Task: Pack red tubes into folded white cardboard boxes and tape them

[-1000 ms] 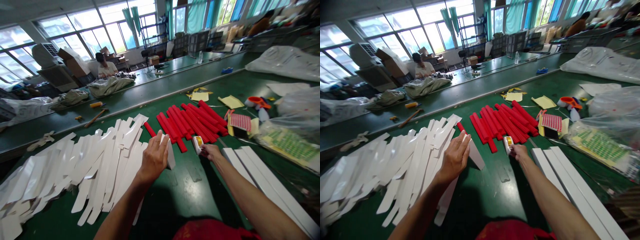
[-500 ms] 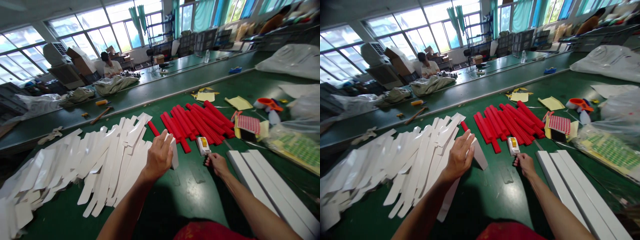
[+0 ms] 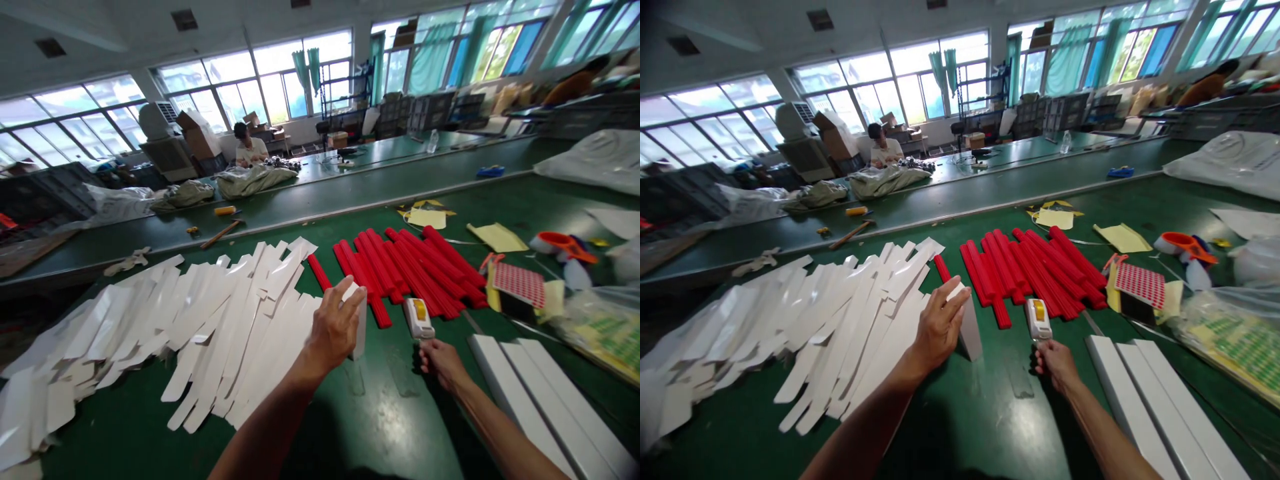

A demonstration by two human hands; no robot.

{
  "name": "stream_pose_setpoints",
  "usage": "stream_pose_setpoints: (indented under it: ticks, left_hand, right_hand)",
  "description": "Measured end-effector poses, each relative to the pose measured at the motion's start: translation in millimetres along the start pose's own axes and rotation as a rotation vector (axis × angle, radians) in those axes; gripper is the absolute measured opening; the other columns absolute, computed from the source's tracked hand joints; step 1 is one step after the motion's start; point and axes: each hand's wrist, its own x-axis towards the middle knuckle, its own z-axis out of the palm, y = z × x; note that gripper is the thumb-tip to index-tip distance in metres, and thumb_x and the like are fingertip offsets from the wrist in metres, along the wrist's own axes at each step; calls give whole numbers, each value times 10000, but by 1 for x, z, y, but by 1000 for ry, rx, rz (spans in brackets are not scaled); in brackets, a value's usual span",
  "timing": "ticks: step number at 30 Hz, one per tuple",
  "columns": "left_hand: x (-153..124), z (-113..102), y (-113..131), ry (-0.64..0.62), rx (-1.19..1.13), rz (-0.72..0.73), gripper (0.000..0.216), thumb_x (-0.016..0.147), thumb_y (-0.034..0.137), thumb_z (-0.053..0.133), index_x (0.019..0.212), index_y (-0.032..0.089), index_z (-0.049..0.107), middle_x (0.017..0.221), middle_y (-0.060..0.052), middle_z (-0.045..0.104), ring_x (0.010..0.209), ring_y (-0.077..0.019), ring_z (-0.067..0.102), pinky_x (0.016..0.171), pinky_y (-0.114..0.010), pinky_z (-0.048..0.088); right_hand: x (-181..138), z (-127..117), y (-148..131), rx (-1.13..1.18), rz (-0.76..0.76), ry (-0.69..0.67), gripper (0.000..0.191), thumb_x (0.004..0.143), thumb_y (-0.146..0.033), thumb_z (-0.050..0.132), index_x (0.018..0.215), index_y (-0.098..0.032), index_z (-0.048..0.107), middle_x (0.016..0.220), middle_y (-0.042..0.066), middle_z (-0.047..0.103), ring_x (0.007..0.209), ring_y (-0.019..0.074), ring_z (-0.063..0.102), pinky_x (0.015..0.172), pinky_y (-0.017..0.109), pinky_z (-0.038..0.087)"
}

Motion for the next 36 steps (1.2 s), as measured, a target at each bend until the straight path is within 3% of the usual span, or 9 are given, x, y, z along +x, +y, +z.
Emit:
stream_pose_setpoints:
  ticks: [3, 7, 11, 17, 22, 26, 29, 32, 36]
  left_hand:
    - [1, -1, 2, 15, -2, 4, 393, 946, 142, 454, 1327, 208, 524, 1388, -134, 528, 1273, -229, 520, 1025, -433, 505]
    - [2, 5, 3, 30, -15, 7, 442, 957, 157, 428, 1399, 162, 436, 1389, -163, 528, 1303, -248, 502, 1047, -457, 486]
    - [1, 11, 4, 42, -22, -39, 567, 966, 200, 416, 1494, 94, 235, 1397, -216, 519, 1309, -281, 500, 1040, -464, 488]
    - [1, 13, 9, 37, -41, -75, 609, 963, 210, 407, 1504, 82, 159, 1375, -222, 533, 1269, -281, 535, 1037, -450, 486]
    - [1, 14, 12, 43, -65, -95, 645, 960, 200, 401, 1519, 104, 94, 1386, -219, 522, 1291, -280, 524, 1046, -455, 485]
    - [-4, 16, 11, 125, -36, -95, 693, 957, 219, 460, 1533, 177, 77, 1500, -238, 361, 1307, -286, 507, 955, -427, 547]
    - [-7, 14, 10, 132, 30, -61, 610, 944, 187, 492, 1492, 313, 255, 1576, -196, 195, 1144, -258, 617, 823, -385, 590]
    - [-5, 8, 10, 39, 19, -55, 477, 944, 185, 482, 1410, 271, 427, 1547, -180, 259, 1120, -251, 622, 864, -393, 579]
    - [-1, -3, 10, -55, -58, -48, 480, 921, 184, 457, 1393, 109, 415, 1428, -211, 430, 1362, -289, 427, 1076, -464, 461]
  right_hand:
    - [-41, 34, -41, 64, -134, -186, 320, 642, -393, 815, 732, -188, 586, 572, -37, 571, 417, 74, 473, 372, 201, 456]
    - [-103, 75, -115, 73, -463, -474, 284, 763, -425, 758, 810, -183, 617, 624, -36, 591, 422, 83, 502, 394, 228, 475]
    - [-138, 97, -149, -38, -567, -506, 289, 785, -443, 737, 775, -175, 631, 582, -30, 587, 408, 91, 518, 400, 220, 465]
    - [-141, 112, -147, -166, -665, -435, 312, 784, -468, 718, 754, -170, 630, 555, -22, 590, 414, 91, 523, 407, 203, 436]
    - [-137, 115, -154, -141, -465, -458, 440, 663, -464, 805, 904, -211, 538, 483, -81, 556, 338, 124, 501, 318, 225, 421]
    - [-131, 115, -166, -83, -119, -597, 351, 612, -394, 823, 673, -184, 548, 511, -29, 593, 323, 81, 465, 303, 206, 440]
    - [-129, 113, -172, -75, 7, -660, 290, 591, -335, 817, 585, -160, 586, 492, -19, 574, 328, 60, 445, 314, 189, 455]
    - [-130, 112, -172, -57, 15, -678, 307, 552, -335, 838, 594, -150, 598, 512, -14, 591, 340, 62, 453, 333, 205, 479]
    - [-128, 108, -155, -138, -147, -617, 423, 612, -503, 816, 698, -173, 565, 510, -36, 568, 338, 93, 461, 326, 233, 443]
